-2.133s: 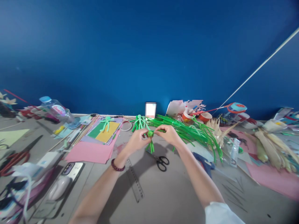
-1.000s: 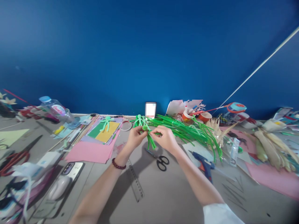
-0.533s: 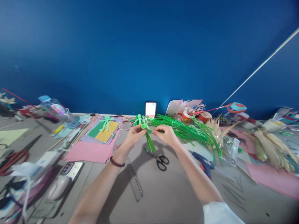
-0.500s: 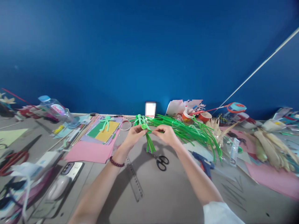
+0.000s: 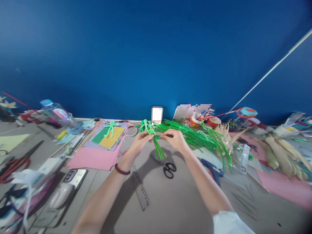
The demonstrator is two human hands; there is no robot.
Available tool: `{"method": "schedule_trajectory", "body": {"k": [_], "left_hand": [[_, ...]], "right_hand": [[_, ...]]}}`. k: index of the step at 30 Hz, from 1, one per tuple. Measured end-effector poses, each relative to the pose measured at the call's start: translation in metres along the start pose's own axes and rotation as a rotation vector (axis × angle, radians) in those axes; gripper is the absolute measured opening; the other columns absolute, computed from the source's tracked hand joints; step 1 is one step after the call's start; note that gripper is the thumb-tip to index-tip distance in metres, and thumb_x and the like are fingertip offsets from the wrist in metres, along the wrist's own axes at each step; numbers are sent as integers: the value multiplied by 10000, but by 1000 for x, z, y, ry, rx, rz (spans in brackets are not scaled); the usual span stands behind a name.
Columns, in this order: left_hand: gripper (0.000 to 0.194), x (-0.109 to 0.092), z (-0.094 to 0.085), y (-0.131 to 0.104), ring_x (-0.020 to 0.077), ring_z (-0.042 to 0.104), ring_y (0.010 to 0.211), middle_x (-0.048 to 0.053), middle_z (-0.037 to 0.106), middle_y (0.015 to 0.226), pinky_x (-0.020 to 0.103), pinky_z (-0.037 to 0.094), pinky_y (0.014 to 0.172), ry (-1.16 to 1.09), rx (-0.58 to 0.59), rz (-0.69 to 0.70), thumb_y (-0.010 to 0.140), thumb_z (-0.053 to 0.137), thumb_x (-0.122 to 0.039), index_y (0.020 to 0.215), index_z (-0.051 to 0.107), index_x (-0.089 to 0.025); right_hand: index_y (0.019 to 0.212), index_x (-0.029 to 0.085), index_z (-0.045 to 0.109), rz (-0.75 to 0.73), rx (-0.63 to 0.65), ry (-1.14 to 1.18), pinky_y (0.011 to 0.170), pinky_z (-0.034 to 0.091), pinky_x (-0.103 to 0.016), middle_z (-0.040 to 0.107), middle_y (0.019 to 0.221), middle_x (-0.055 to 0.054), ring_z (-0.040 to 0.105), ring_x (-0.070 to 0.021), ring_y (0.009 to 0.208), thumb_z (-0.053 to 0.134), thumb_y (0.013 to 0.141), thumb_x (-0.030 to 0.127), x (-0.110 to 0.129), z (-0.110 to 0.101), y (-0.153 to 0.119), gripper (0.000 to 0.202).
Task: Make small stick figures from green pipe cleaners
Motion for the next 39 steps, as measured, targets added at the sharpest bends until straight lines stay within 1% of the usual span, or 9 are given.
{"method": "schedule_trajectory", "body": {"k": [3, 6, 12, 17, 23, 28, 31, 35, 39], "left_hand": [[264, 0, 1, 1, 113, 481, 577, -5, 557, 583, 248, 390, 577, 44, -49, -13, 692, 701, -408, 643, 656, -153], [285, 1, 3, 2, 106, 474, 563, -7, 568, 588, 242, 379, 558, 32, -54, -16, 660, 727, -427, 663, 661, -150], [296, 0, 3, 0, 123, 532, 625, 24, 653, 693, 245, 420, 605, -2, 24, -19, 650, 740, -424, 738, 693, -145], [286, -4, 4, -2, 132, 541, 634, 22, 644, 675, 254, 434, 628, -2, 41, -6, 627, 758, -406, 721, 683, -146], [234, -1, 5, -3, 134, 563, 678, 32, 658, 732, 256, 442, 671, 5, 98, 1, 680, 736, -373, 735, 682, -152], [254, -4, 5, -5, 137, 554, 672, 20, 621, 689, 263, 444, 682, 33, 124, 6, 690, 719, -402, 717, 657, -157], [247, -10, 6, -8, 140, 540, 670, 19, 599, 676, 263, 435, 679, 147, 181, 69, 719, 690, -396, 709, 636, -154], [208, -20, 10, -13, 147, 531, 682, 30, 599, 700, 243, 400, 631, 423, 233, 188, 783, 614, -350, 712, 621, -155], [164, -23, 15, -15, 144, 512, 640, 26, 596, 681, 235, 354, 577, 631, 245, 267, 810, 545, -268, 718, 623, -158]], "right_hand": [[683, 198, 731, -15, -17, -24, 629, 449, -278, 692, 727, -37, 621, -170, 669, 706, 721, 289, 2, 0, -1, 102], [691, 197, 730, -25, -19, -34, 620, 443, -275, 692, 728, -39, 614, -167, 667, 690, 733, 292, 2, 1, -1, 111], [773, 185, 721, -19, 49, 36, 682, 459, -274, 700, 816, -47, 632, -168, 754, 635, 768, 267, 1, 2, 0, 118], [766, 179, 719, -4, 33, 35, 636, 444, -268, 687, 792, -43, 615, -158, 710, 634, 763, 274, 2, -1, 0, 128], [764, 186, 714, -18, 85, 48, 668, 453, -276, 687, 806, -43, 624, -168, 755, 634, 769, 290, 4, -3, -1, 132], [761, 190, 716, -21, 86, 49, 662, 447, -272, 677, 795, -36, 613, -159, 741, 638, 771, 279, 5, -4, 0, 119], [763, 193, 720, -15, 115, 59, 683, 454, -275, 671, 785, -30, 610, -159, 747, 656, 764, 289, 4, -4, 1, 116], [751, 198, 723, -14, 154, 38, 684, 453, -272, 662, 772, -21, 599, -152, 727, 677, 749, 293, 2, -5, 1, 106], [722, 192, 715, -35, 116, -22, 640, 446, -256, 647, 751, -24, 585, -144, 702, 667, 747, 254, 6, -6, -1, 81]]}}
Point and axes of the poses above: each hand's wrist, its own y-axis towards the middle knuckle, its own z-axis out of the palm, x = y × z, the point moved 3 cm from there along y, towards the middle knuckle
